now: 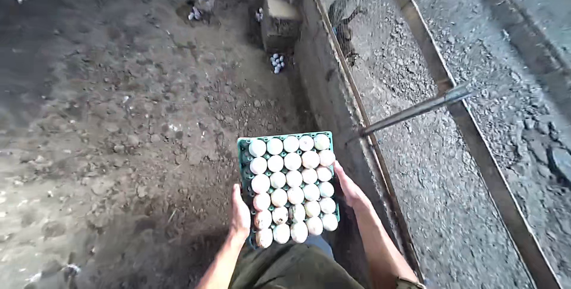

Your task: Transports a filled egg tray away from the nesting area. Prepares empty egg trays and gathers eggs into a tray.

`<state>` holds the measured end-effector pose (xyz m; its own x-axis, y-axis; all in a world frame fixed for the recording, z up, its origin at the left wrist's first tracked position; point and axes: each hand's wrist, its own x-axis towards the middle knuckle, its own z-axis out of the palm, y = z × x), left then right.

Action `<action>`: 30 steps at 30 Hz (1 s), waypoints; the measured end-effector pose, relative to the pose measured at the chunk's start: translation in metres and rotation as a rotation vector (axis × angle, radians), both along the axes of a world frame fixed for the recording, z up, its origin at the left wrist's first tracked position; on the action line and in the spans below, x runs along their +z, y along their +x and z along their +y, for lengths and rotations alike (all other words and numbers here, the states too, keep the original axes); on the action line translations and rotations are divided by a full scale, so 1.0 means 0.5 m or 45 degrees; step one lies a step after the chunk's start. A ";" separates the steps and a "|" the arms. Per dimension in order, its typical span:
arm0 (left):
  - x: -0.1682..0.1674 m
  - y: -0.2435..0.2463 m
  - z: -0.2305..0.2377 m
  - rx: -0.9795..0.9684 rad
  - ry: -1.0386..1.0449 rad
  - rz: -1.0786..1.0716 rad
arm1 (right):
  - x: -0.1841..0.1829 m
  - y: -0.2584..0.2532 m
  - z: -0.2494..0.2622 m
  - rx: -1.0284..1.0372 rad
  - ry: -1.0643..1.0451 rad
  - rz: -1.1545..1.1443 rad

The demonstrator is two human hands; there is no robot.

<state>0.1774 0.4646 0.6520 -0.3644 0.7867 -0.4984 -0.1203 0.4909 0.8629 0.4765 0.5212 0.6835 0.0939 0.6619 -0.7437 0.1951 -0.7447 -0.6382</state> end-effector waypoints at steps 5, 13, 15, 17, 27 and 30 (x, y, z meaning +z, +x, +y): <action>0.063 -0.051 0.229 0.125 0.096 0.040 | 0.037 -0.054 0.281 0.074 0.001 0.122; 0.055 -0.114 0.642 0.386 0.066 0.147 | -0.024 -0.166 0.829 0.334 0.013 0.246; 0.063 -0.133 0.747 0.452 -0.004 0.195 | -0.030 -0.202 0.966 0.403 -0.044 0.222; 0.068 -0.145 0.823 0.468 -0.075 0.185 | -0.026 -0.223 1.069 0.466 -0.115 0.161; 0.021 -0.296 1.310 0.430 -0.094 0.013 | -0.053 -0.384 1.570 0.476 -0.199 -0.003; -0.015 -0.388 1.503 0.349 -0.073 -0.056 | -0.065 -0.448 1.705 0.355 -0.182 -0.007</action>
<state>-0.0165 1.2163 0.6444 -0.5371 0.6318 -0.5590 -0.2919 0.4825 0.8258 0.2528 1.3738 0.6510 -0.0722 0.5513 -0.8312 0.4078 -0.7442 -0.5290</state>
